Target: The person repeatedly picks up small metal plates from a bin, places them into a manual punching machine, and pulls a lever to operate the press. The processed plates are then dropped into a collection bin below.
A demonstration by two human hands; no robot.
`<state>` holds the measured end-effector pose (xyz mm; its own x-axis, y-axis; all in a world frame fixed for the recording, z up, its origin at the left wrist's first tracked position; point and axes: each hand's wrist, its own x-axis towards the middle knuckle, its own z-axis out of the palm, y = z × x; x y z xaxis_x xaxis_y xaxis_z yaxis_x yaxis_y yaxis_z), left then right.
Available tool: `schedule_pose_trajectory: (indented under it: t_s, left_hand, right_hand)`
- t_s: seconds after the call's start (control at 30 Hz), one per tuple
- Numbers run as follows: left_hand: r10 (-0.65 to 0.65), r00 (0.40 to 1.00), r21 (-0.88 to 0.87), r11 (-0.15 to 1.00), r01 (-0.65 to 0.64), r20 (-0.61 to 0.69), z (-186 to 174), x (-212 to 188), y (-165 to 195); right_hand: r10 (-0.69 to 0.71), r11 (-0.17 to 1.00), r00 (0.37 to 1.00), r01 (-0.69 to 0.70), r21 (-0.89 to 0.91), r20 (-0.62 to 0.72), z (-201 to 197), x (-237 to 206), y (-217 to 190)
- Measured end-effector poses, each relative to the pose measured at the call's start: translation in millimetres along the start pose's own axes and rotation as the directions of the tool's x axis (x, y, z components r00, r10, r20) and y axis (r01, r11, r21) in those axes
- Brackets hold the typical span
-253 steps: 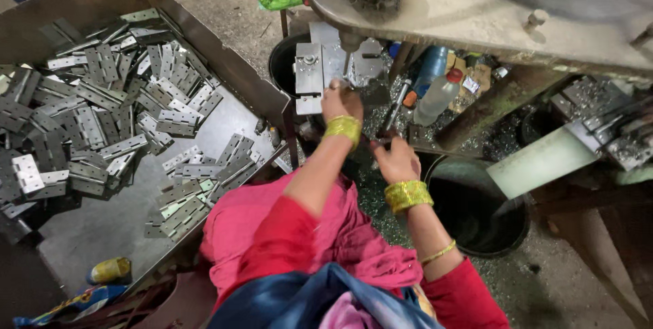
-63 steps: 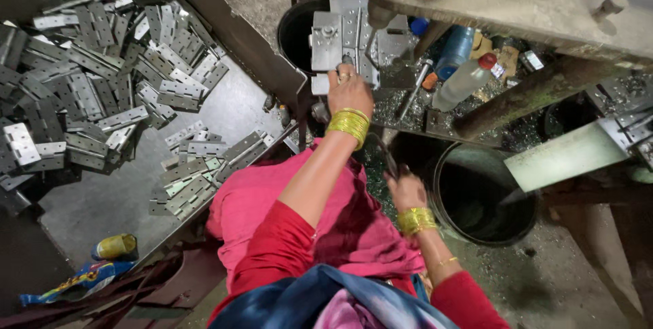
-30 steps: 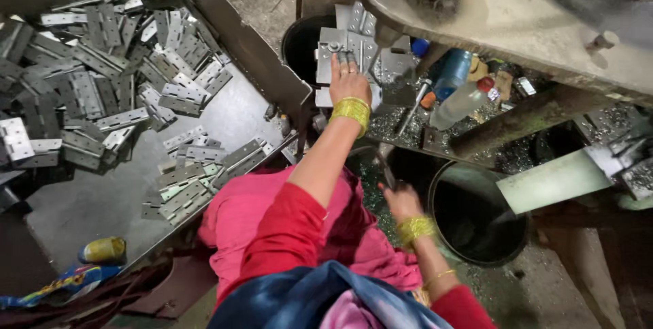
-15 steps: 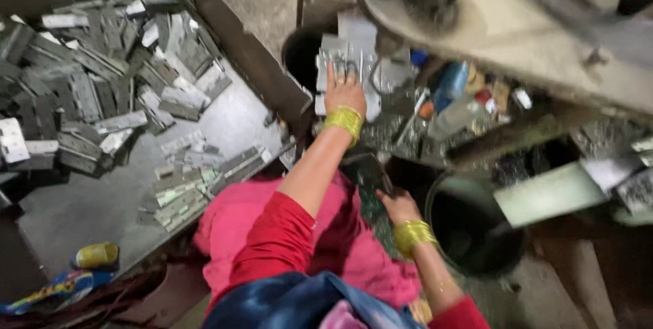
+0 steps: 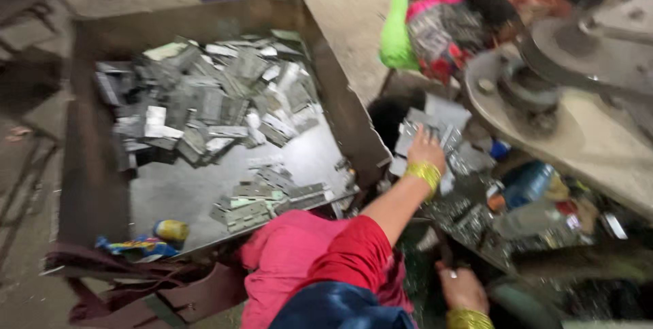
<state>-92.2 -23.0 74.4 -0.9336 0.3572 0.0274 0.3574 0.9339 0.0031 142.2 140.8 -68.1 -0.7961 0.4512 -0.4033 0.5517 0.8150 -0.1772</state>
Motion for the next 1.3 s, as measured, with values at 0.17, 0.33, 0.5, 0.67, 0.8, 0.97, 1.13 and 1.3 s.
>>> schedule_pose_trajectory:
  t_s: [0.17, 0.33, 0.5, 0.67, 0.8, 0.97, 1.13, 1.3]
  left_hand:
    - [0.089, 0.996, 0.052, 0.995, -0.089, -0.002, 5, -38, -1]
    - [0.301, 0.744, 0.109, 0.949, -0.297, -0.597, 54, -108, -16]
    - [0.283, 0.700, -0.091, 0.891, -0.445, -0.655, 30, -101, -20]
    - [0.072, 0.806, -0.124, 0.976, -0.178, -0.587, -14, -65, 49]
    - [-0.166, 0.938, -0.303, 0.950, 0.070, -0.304, 15, -76, 49]
    - [-0.304, 0.917, -0.586, 0.804, 0.101, -0.258, 47, -97, 31]
    - [0.001, 0.905, -0.075, 0.997, -0.036, -0.426, 25, -95, 21]
    - [0.080, 0.969, -0.035, 0.995, -0.090, -0.236, 9, -101, 11]
  right_hand:
    - [-0.184, 0.932, 0.819, 0.321, 0.168, -0.544, -86, -29, -47]
    - [-0.151, 0.889, 0.750, 0.388, 0.244, -0.643, -126, -81, -85]
    - [-0.171, 0.859, 0.695, 0.453, 0.240, -0.698, -119, -80, -79]
    - [-0.143, 0.922, 0.713, 0.348, 0.169, -0.687, -94, -37, -54]
    - [-0.197, 0.917, 0.789, 0.358, 0.176, -0.582, -80, 11, -33]
    - [-0.318, 0.850, 0.752, 0.496, 0.178, -0.577, -66, 72, -37]
    - [-0.379, 0.831, 0.765, 0.529, 0.173, -0.522, -69, 86, -62]
    - [-0.422, 0.810, 0.760, 0.561, 0.172, -0.494, -68, 79, -68]
